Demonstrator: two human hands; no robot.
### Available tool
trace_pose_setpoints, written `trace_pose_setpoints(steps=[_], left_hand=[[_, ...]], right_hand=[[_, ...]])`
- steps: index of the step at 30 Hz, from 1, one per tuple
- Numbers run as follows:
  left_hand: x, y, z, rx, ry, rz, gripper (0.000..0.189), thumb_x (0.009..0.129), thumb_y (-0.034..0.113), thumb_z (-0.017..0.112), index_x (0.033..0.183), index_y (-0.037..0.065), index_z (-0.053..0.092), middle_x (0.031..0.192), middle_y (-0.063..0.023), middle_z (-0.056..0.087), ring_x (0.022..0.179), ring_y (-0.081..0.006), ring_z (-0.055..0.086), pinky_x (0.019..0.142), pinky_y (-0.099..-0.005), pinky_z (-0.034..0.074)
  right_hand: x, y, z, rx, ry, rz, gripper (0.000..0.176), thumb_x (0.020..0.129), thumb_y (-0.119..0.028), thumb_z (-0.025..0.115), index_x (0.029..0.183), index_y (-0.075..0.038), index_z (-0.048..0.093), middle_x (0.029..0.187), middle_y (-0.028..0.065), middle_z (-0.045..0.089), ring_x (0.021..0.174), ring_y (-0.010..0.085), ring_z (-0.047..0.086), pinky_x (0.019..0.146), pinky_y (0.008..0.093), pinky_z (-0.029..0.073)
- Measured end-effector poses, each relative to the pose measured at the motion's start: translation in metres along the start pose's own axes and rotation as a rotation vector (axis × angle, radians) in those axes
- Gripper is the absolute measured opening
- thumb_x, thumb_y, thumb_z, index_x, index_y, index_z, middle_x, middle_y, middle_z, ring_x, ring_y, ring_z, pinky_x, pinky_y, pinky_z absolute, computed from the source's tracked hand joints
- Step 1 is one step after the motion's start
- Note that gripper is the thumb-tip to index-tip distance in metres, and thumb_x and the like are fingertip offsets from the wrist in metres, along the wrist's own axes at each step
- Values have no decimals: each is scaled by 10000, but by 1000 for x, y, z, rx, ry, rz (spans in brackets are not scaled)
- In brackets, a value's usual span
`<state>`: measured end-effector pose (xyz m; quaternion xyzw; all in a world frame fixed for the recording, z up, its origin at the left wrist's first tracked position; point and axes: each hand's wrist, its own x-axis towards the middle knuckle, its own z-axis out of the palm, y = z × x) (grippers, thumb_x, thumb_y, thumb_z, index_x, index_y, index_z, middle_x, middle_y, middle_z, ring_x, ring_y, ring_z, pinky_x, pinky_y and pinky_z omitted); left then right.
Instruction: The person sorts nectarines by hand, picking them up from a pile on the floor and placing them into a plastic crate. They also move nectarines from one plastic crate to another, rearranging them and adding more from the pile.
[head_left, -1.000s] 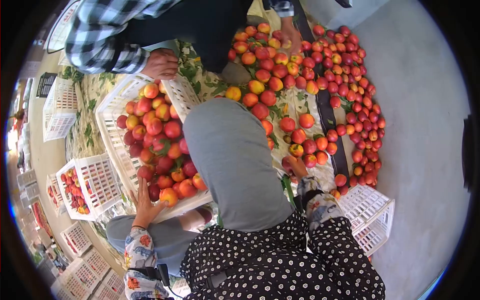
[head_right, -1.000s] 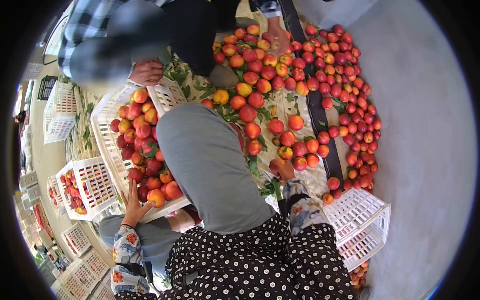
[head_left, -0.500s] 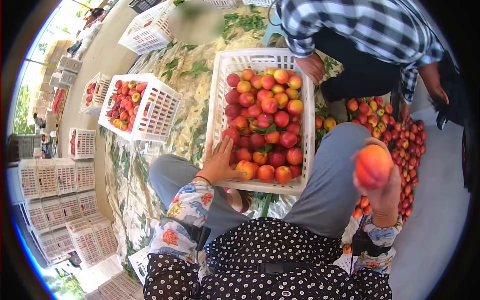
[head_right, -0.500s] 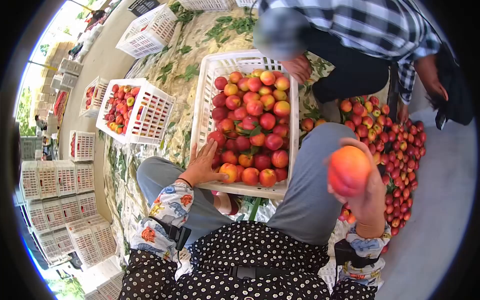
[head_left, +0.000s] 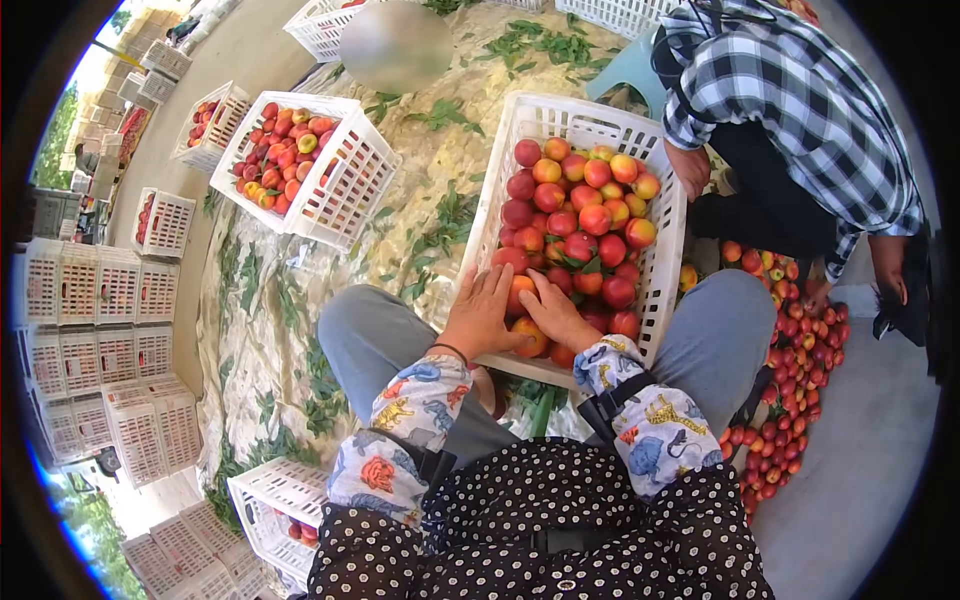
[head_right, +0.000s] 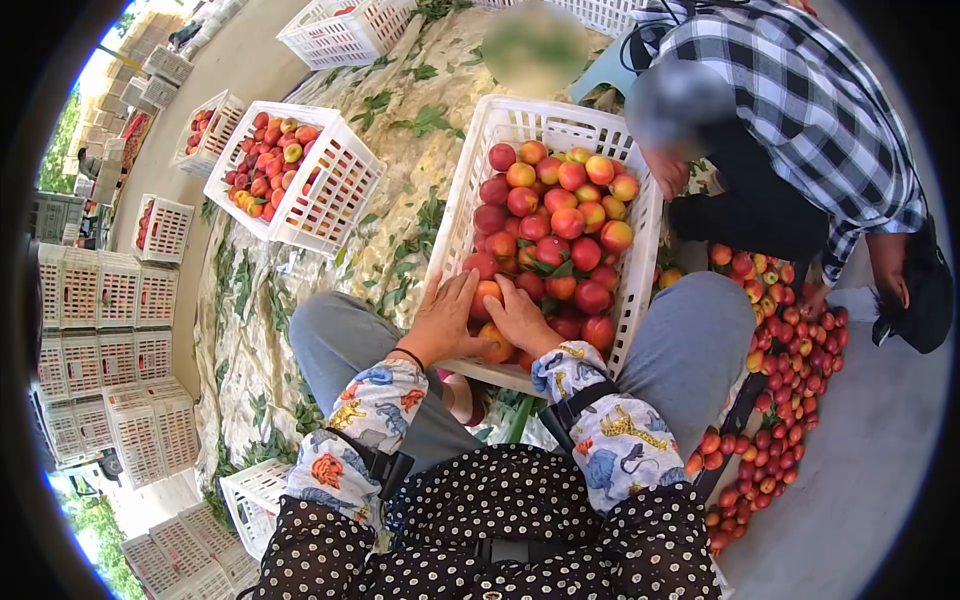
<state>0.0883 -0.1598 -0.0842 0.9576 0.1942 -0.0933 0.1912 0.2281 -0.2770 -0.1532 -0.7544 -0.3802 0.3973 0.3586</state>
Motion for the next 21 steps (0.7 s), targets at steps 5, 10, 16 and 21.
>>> trace_pose_setpoints(steps=[5, 10, 16, 21], left_hand=[[2, 8, -10, -28, -70, -29, 1220, 687, 608, 760, 1573, -4, 188, 1569, -220, 338, 1484, -333, 292, 1247, -482, 40], [0, 25, 23, -162, 18, 121, 1144, 728, 561, 761, 1589, 63, 195, 1632, -215, 190, 1527, -420, 122, 1224, -549, 128], [-4, 17, 39, -16, 100, 94, 1004, 778, 481, 752, 1567, 95, 264, 1640, -210, 141, 1493, -477, 119, 1197, -589, 126], [-16, 30, 34, 56, 48, 48, 1040, 783, 483, 746, 1607, 161, 197, 1648, -224, 107, 1498, -489, 90, 1195, -594, 117]], right_hand=[[1, 9, 6, 58, -10, 29, 713, 1000, -486, 487, 1559, -107, 260, 1381, 357, 494, 1282, 503, 489, 1105, 522, 382], [0, 6, 8, 230, 9, -40, 664, 996, -453, 486, 1527, -101, 298, 1380, 355, 508, 1274, 506, 504, 1086, 528, 400], [-54, -107, -104, -419, 16, -271, 354, 946, -260, 557, 1244, -71, 585, 1042, 201, 617, 964, 382, 638, 877, 452, 524], [-183, -148, -241, 165, 398, -562, 374, 986, -146, 597, 1346, -56, 557, 1056, 98, 676, 875, 153, 651, 778, 284, 516]])
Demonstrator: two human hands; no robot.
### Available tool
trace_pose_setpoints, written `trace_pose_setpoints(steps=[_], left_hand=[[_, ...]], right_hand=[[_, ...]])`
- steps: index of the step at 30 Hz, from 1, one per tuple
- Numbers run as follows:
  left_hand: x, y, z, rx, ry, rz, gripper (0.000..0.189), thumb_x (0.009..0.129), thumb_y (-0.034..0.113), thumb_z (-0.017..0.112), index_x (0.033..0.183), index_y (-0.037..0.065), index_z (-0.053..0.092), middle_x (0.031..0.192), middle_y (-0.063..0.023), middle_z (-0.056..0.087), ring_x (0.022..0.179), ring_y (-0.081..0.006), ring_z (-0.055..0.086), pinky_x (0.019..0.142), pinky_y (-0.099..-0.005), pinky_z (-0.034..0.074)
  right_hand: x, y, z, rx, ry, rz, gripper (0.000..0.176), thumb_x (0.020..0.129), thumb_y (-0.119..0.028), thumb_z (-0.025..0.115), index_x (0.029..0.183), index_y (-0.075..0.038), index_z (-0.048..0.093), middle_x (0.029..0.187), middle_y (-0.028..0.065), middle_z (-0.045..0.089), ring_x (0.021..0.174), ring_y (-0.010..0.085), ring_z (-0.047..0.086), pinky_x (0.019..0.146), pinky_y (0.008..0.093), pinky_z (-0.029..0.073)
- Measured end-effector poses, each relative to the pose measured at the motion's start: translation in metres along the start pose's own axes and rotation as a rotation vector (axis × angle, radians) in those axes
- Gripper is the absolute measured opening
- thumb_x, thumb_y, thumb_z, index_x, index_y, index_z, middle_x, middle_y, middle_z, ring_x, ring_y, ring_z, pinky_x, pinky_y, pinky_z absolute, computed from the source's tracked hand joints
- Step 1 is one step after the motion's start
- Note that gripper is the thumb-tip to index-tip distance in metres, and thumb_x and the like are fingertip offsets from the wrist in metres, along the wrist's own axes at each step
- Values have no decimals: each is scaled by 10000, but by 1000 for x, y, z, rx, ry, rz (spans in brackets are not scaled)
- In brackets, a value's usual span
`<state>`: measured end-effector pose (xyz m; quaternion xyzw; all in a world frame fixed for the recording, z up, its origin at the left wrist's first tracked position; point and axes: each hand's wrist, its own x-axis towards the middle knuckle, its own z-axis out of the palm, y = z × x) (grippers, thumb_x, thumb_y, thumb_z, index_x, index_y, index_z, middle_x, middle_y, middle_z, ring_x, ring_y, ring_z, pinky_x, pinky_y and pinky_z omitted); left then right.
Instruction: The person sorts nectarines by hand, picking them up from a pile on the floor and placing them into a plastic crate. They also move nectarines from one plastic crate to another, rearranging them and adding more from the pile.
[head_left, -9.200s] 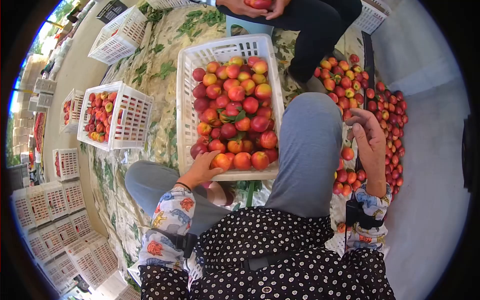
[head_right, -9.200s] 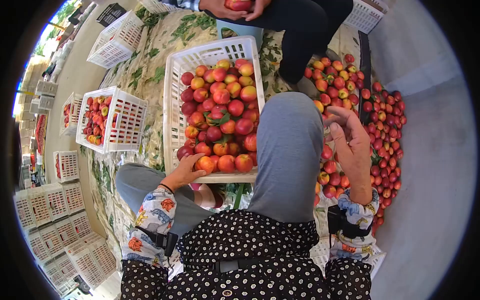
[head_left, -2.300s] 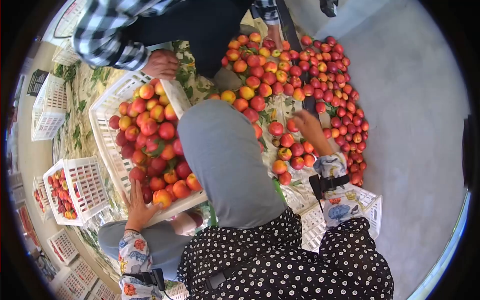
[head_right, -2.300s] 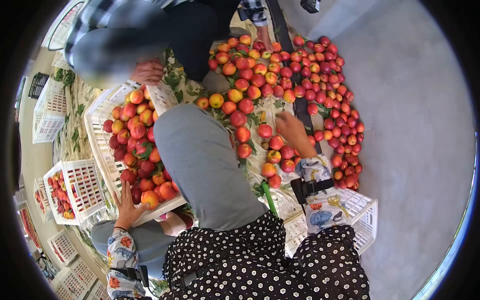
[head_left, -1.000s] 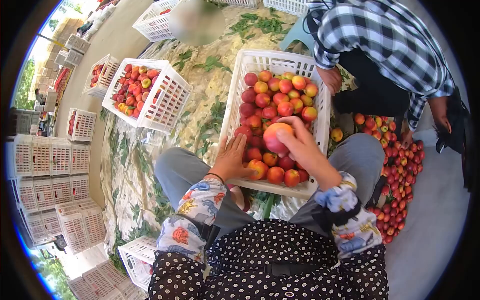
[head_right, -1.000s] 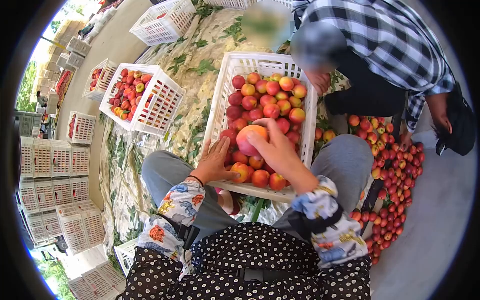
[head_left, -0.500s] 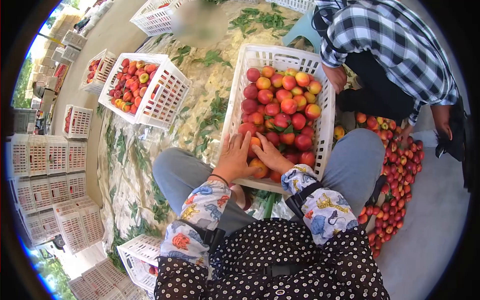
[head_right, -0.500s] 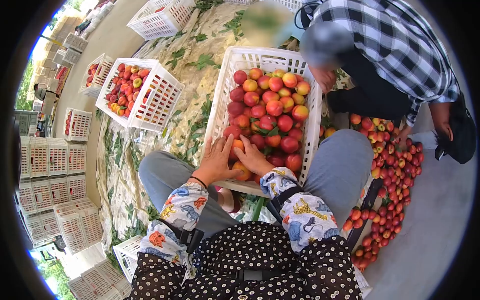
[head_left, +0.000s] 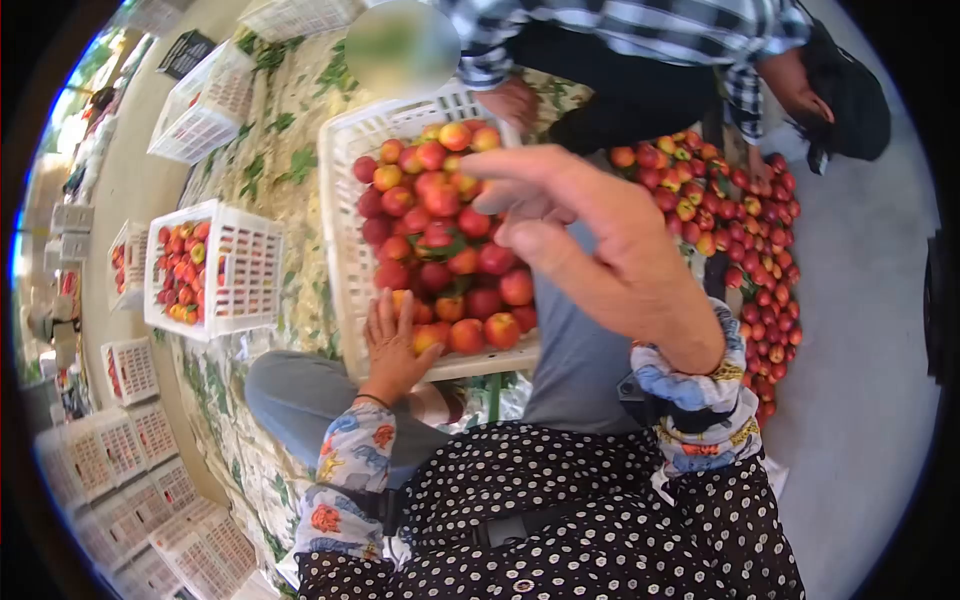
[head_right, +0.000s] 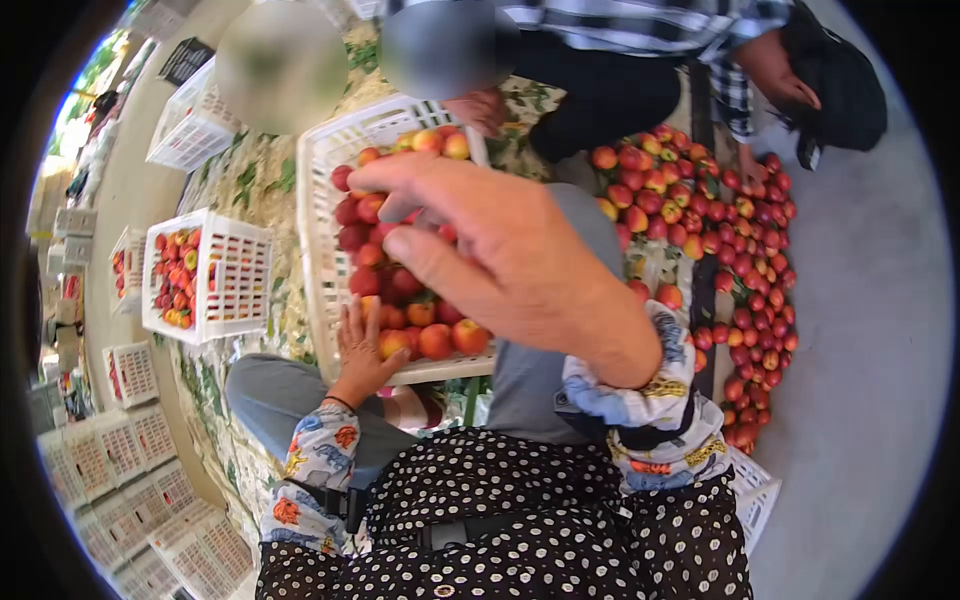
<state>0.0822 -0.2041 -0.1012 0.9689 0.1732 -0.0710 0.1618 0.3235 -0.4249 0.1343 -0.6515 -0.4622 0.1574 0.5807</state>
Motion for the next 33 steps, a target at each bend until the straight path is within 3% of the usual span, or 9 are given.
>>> trace_pose_setpoints(steps=[4, 7, 8, 10, 17, 20, 27, 30, 33], left_hand=[[1, -13, 7, -27, 37, 64, 1036, 793, 466, 730, 1613, 151, 181, 1646, -238, 102, 1492, -504, 96, 1191, -599, 124], [3, -7, -1, -21, 11, 85, 1018, 807, 425, 716, 1609, 108, 174, 1638, -259, 94, 1498, -486, 100, 1207, -563, 123], [3, -6, -4, 1, -13, 51, 1008, 817, 393, 708, 1605, 73, 167, 1634, -272, 86, 1506, -465, 102, 1221, -531, 120], [6, -12, -1, -9, -2, 74, 1005, 811, 410, 706, 1602, 76, 183, 1634, -270, 91, 1499, -475, 108, 1214, -543, 122], [6, -13, -2, -20, -11, 54, 869, 902, 422, 613, 1595, 75, 221, 1645, -253, 88, 1519, -436, 100, 1229, -512, 109], [6, -22, 3, 3, 26, 77, 823, 937, 436, 574, 1594, 77, 230, 1651, -236, 104, 1518, -429, 122, 1233, -497, 111], [5, -14, 7, -9, 76, 69, 777, 956, 416, 568, 1589, 92, 256, 1632, -253, 159, 1502, -442, 167, 1227, -501, 143], [3, -13, 6, -12, 98, 59, 820, 918, 388, 623, 1586, 86, 257, 1598, -294, 198, 1482, -468, 188, 1221, -510, 153], [3, -11, 9, 15, 99, 8, 872, 876, 449, 633, 1595, 135, 251, 1616, -261, 165, 1483, -483, 152, 1211, -552, 143]], right_hand=[[-98, 29, -97, 45, 334, 383, 320, 1044, -191, 523, 1322, -37, 562, 1004, 25, 671, 854, 97, 623, 763, 246, 517], [-249, 167, -123, -284, 460, 648, 302, 1017, -210, 560, 1249, -20, 603, 959, 75, 694, 836, 123, 628, 747, 293, 532], [-298, 195, -115, -224, 523, 806, 302, 1001, -238, 579, 1220, -36, 628, 957, 119, 705, 836, 150, 662, 743, 327, 540], [-422, 274, -93, -453, 214, 1046, 352, 950, -318, 611, 1192, -65, 649, 1013, 153, 709, 938, 292, 695, 813, 401, 535], [-525, 295, 51, -439, 841, 1647, 713, 797, -462, 759, 1272, 16, 526, 1180, 313, 627, 1096, 468, 617, 945, 503, 494], [-508, 305, 48, -563, 1138, 1460, 752, 775, -456, 777, 1289, 16, 495, 1215, 351, 588, 1120, 512, 584, 975, 520, 474], [-501, 366, 6, -594, 1016, 1546, 591, 836, -522, 703, 1199, -82, 552, 1033, 145, 642, 878, 317, 624, 761, 433, 508], [-512, 359, -19, -128, 964, 1443, 536, 858, -524, 678, 1186, -117, 555, 985, 84, 632, 790, 257, 608, 699, 402, 497], [-475, 305, -48, 832, 1141, 1033, 415, 912, -556, 602, 1144, -214, 563, 877, -15, 560, 677, 139, 520, 591, 299, 416]])
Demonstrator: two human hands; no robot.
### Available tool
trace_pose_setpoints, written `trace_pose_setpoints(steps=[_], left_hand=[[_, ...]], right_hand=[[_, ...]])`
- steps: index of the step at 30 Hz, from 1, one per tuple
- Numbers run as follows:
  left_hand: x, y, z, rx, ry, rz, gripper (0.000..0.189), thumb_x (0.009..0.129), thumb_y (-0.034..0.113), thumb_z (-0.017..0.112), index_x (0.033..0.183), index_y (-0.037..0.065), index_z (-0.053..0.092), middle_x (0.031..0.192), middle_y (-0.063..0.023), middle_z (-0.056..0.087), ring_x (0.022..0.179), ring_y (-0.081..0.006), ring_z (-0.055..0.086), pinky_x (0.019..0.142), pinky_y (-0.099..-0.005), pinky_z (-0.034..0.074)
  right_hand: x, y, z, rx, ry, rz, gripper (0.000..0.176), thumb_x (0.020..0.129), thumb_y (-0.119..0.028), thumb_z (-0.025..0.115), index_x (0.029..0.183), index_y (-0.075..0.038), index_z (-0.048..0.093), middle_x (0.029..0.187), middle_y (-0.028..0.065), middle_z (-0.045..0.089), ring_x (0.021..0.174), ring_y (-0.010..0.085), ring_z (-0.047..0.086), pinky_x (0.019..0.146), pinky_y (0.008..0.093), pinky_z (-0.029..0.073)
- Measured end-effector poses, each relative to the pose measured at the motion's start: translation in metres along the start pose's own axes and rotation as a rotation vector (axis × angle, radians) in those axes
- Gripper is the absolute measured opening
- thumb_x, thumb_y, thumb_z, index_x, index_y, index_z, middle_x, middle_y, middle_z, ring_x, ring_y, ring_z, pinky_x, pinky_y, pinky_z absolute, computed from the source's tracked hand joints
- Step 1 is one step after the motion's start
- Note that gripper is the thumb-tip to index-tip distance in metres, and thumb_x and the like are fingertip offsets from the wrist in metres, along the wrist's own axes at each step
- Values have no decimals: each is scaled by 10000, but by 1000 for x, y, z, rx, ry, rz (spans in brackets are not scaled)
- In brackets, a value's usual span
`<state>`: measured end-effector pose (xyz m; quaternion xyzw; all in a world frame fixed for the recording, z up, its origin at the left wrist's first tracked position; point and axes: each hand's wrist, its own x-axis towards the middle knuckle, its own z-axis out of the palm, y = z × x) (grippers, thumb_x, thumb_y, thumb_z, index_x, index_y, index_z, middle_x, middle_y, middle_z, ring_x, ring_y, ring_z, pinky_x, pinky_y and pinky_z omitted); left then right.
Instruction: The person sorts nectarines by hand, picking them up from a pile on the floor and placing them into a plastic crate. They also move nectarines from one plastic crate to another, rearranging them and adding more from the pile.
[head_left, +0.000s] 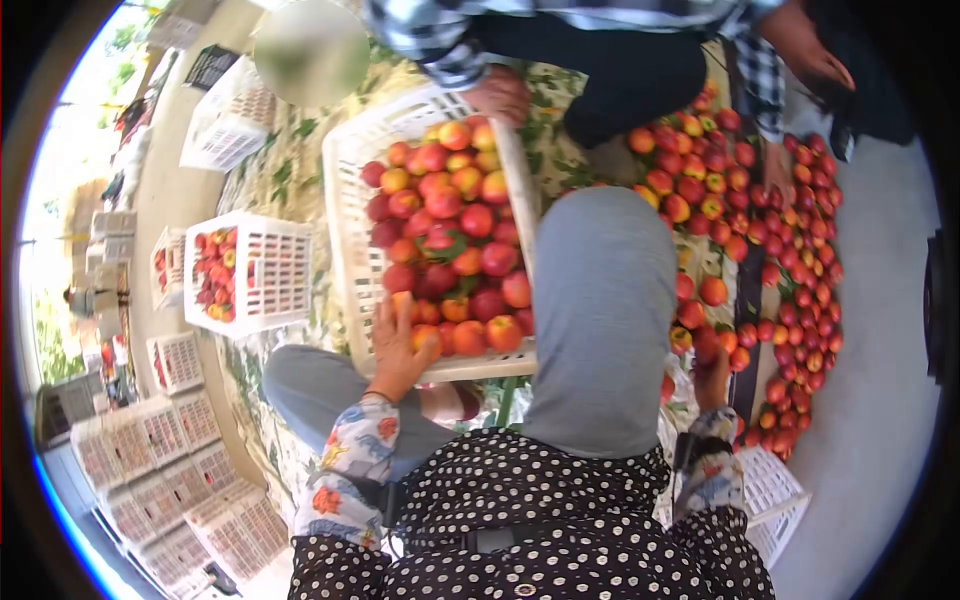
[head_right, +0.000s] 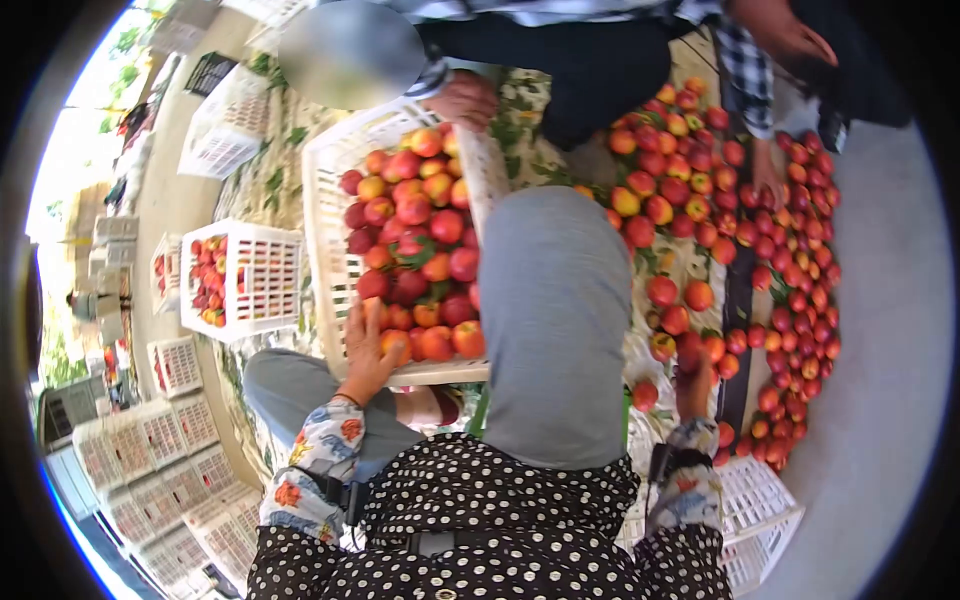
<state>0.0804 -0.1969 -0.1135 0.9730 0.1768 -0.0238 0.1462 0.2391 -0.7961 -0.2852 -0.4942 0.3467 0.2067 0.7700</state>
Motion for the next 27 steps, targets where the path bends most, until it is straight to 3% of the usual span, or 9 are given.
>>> trace_pose_setpoints(steps=[2, 5, 10, 14, 16, 18, 20, 22, 27], left_hand=[[0, 6, -2, -16, 11, -17, 868, 869, 464, 628, 1593, 159, 261, 1620, -243, 168, 1482, -480, 150, 1187, -594, 154], [1, 12, -3, -13, 20, -68, 864, 864, 473, 630, 1589, 172, 271, 1629, -215, 168, 1477, -480, 159, 1169, -627, 156], [3, 16, -3, -27, 30, -89, 873, 840, 475, 650, 1582, 190, 288, 1640, -174, 169, 1469, -474, 181, 1159, -642, 160], [4, 18, -3, 4, -8, -110, 896, 841, 507, 647, 1590, 191, 270, 1646, -183, 150, 1483, -469, 159, 1171, -618, 148], [4, 20, -3, -22, 13, -119, 903, 831, 507, 661, 1587, 195, 278, 1637, -178, 176, 1481, -464, 164, 1172, -618, 141], [4, 20, -1, -14, 33, -100, 910, 822, 512, 674, 1584, 200, 287, 1627, -176, 199, 1480, -457, 168, 1173, -614, 135], [2, 18, 1, -32, 68, -80, 921, 812, 519, 687, 1582, 206, 291, 1620, -177, 210, 1481, -450, 170, 1182, -612, 115], [3, 20, -3, 2, 63, -41, 925, 805, 528, 692, 1580, 208, 301, 1624, -180, 199, 1493, -449, 148, 1194, -607, 96], [9, 19, -4, -10, 85, 28, 853, 803, 551, 691, 1522, 176, 424, 1617, -188, 231, 1518, -426, 114, 1208, -603, 70]], right_hand=[[-56, -67, 82, 195, -112, -141, 601, 925, -674, 520, 1115, -109, 595, 908, 46, 650, 750, 196, 594, 633, 322, 465], [-111, -141, 154, 345, -385, -166, 700, 959, -628, 504, 1349, -45, 508, 1217, 154, 598, 1056, 281, 589, 759, 350, 526], [-209, -186, 337, -205, -954, -378, 800, 926, -567, 625, 1462, -38, 355, 1266, 187, 550, 1038, 279, 631, 592, 318, 575], [-240, -101, 455, -423, -1011, -189, 424, 1030, -328, 552, 1351, -68, 456, 1091, 109, 598, 705, 124, 589, 566, 241, 480], [-220, -48, 486, -740, -943, -55, 476, 1002, -434, 591, 1282, -66, 478, 1035, 107, 611, 590, 94, 534, 498, 231, 439], [-190, 2, 500, -1043, -886, 14, 568, 963, -536, 598, 1231, -44, 499, 944, 105, 634, 650, 119, 617, 482, 243, 447], [-152, 52, 496, -1464, -825, -191, 658, 940, -582, 533, 1229, 9, 508, 1009, 269, 672, 849, 382, 705, 761, 461, 555], [-103, 106, 470, -1688, -849, -453, 665, 957, -549, 475, 1236, 54, 501, 1119, 369, 634, 1030, 500, 643, 936, 535, 486], [-105, 105, 474, -1603, -901, -381, 643, 984, -496, 425, 1264, 78, 498, 1180, 391, 603, 1132, 517, 591, 1001, 547, 447]])
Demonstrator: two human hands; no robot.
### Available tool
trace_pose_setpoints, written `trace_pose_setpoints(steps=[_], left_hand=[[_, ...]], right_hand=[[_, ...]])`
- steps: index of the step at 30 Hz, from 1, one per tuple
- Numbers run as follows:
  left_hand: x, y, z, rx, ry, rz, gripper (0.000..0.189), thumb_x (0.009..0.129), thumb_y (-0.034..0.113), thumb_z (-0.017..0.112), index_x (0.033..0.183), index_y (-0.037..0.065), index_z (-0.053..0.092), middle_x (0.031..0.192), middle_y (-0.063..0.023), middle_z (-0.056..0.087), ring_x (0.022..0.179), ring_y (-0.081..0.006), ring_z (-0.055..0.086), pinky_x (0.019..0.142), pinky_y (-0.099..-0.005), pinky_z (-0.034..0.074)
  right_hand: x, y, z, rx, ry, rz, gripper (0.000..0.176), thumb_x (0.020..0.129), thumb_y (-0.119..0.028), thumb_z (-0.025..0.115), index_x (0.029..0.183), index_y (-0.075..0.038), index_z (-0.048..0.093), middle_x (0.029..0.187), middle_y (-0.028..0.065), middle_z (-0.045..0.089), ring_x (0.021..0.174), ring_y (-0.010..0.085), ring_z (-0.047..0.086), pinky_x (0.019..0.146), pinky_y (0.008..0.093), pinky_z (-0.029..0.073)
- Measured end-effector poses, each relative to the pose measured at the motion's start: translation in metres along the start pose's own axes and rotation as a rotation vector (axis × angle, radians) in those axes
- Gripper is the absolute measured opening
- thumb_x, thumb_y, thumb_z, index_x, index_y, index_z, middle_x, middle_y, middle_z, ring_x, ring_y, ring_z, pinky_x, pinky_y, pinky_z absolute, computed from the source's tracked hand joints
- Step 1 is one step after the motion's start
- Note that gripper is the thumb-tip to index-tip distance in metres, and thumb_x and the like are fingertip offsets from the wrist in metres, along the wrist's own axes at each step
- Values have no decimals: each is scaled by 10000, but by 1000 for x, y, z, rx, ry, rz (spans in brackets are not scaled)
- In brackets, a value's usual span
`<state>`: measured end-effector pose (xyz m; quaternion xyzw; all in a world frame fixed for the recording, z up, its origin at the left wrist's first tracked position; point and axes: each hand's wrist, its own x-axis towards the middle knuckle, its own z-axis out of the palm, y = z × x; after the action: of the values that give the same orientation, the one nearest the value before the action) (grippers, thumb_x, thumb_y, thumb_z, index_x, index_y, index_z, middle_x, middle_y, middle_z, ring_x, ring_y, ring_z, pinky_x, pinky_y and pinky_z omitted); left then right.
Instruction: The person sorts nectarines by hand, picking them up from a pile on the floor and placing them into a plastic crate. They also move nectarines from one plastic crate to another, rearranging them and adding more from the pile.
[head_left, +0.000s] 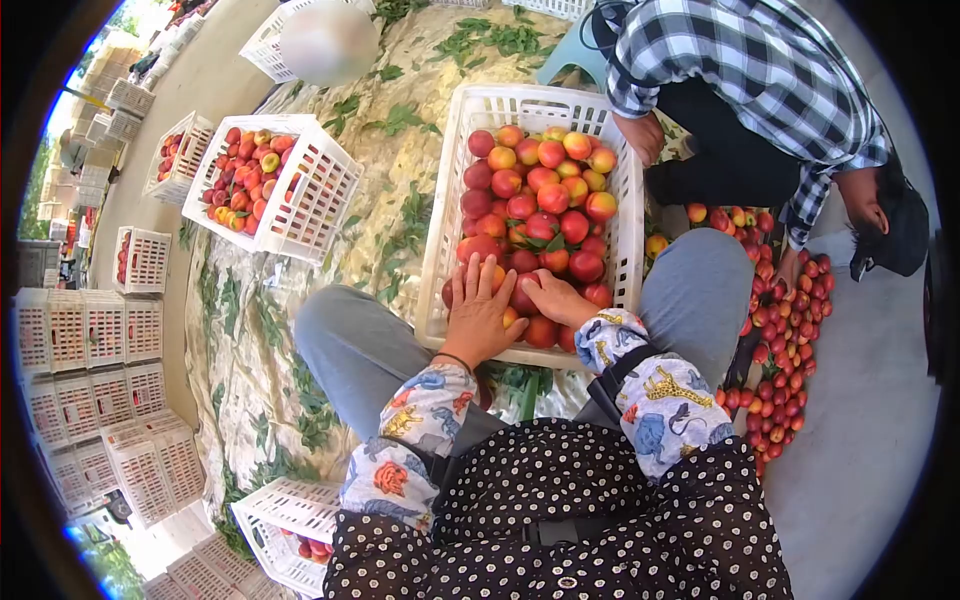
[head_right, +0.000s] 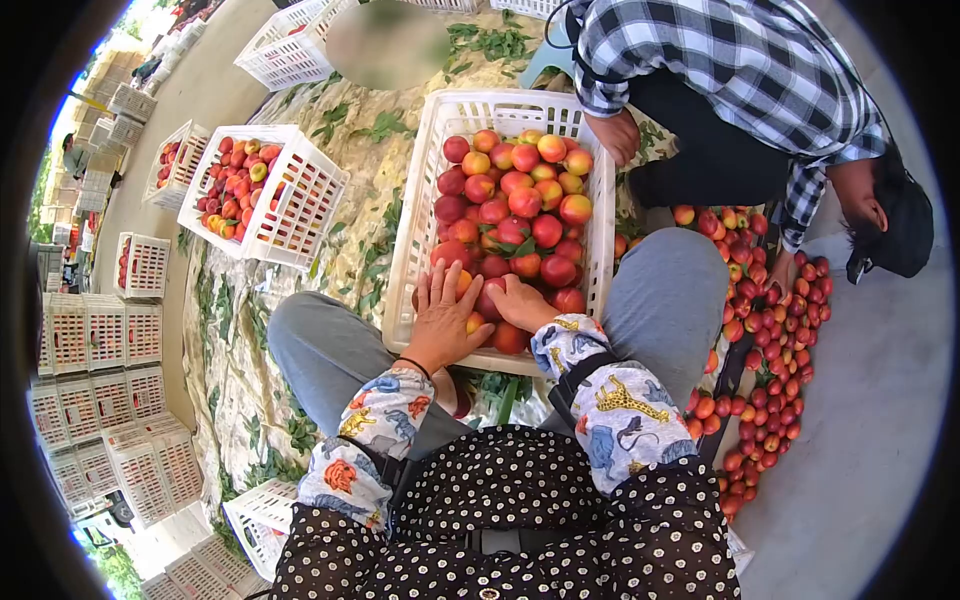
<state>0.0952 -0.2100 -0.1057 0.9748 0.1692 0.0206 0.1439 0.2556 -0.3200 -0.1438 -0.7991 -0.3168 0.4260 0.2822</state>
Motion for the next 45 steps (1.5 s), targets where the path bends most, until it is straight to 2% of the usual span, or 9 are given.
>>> trace_pose_setpoints(steps=[8, 10, 16, 18, 22, 25, 34, 38, 45], left_hand=[[20, 4, 11, 2, 19, 100, 758, 800, 489, 721, 1444, 145, 517, 1537, -131, 393, 1478, -401, 232, 1215, -580, 115], [21, 3, 11, 20, 45, 114, 734, 787, 471, 738, 1411, 140, 539, 1514, -125, 413, 1467, -399, 251, 1209, -576, 136], [22, 17, -3, 49, -51, 78, 716, 757, 379, 787, 1389, 145, 543, 1484, -111, 442, 1461, -400, 253, 1185, -586, 165], [23, 14, 0, 43, -78, 91, 717, 767, 352, 782, 1406, 149, 527, 1483, -94, 452, 1468, -405, 237, 1187, -588, 152], [24, 10, 4, 96, -123, 99, 741, 780, 323, 771, 1449, 173, 489, 1471, -56, 481, 1475, -408, 220, 1194, -586, 123], [25, 20, 2, 160, -148, 96, 770, 779, 312, 768, 1478, 202, 465, 1448, -47, 505, 1478, -401, 215, 1198, -586, 104], [34, 23, 5, 183, -187, 114, 795, 762, 350, 772, 1478, 216, 455, 1411, -56, 528, 1476, -383, 218, 1196, -614, 66], [30, 26, 5, 173, -145, 103, 778, 769, 363, 762, 1469, 207, 460, 1402, -77, 530, 1464, -384, 237, 1199, -619, 57], [29, 29, 6, 135, -61, 132, 700, 813, 378, 727, 1447, 198, 490, 1393, -78, 540, 1461, -384, 251, 1170, -630, 103]], right_hand=[[-13, -9, -12, -284, -44, -25, 553, 981, -412, 455, 1311, 26, 520, 1218, 308, 617, 1129, 466, 613, 981, 530, 472], [-70, -73, -59, -261, 114, -304, 480, 968, -364, 502, 1308, -28, 543, 1176, 248, 642, 1069, 431, 643, 954, 521, 493], [-245, -79, -206, 684, 365, -700, 355, 1044, -218, 535, 1335, -16, 549, 1025, 65, 679, 828, 84, 623, 708, 235, 491], [-271, -5, -218, 821, 572, -498, 355, 1069, -259, 480, 1337, -41, 564, 995, 46, 689, 791, 67, 623, 659, 173, 437], [-267, 241, -134, 625, 837, 35, 324, 1031, -232, 516, 1259, -17, 600, 1014, 61, 671, 865, 120, 624, 757, 283, 509], [-285, 356, -13, 331, 642, 530, 382, 926, -299, 646, 1216, -50, 628, 1041, 198, 693, 939, 347, 679, 818, 415, 531], [-277, 394, 105, 222, 532, 889, 725, 806, -391, 756, 1393, -102, 446, 1082, 233, 680, 890, 410, 694, 777, 465, 582], [-294, 379, 57, 1130, 356, 743, 633, 884, -396, 696, 1409, -138, 455, 1134, 104, 666, 822, 199, 692, 700, 302, 573], [-321, 279, -78, 1731, 192, 104, 622, 955, -539, 582, 1418, -140, 469, 1216, 108, 641, 1004, 291, 659, 785, 368, 516]])
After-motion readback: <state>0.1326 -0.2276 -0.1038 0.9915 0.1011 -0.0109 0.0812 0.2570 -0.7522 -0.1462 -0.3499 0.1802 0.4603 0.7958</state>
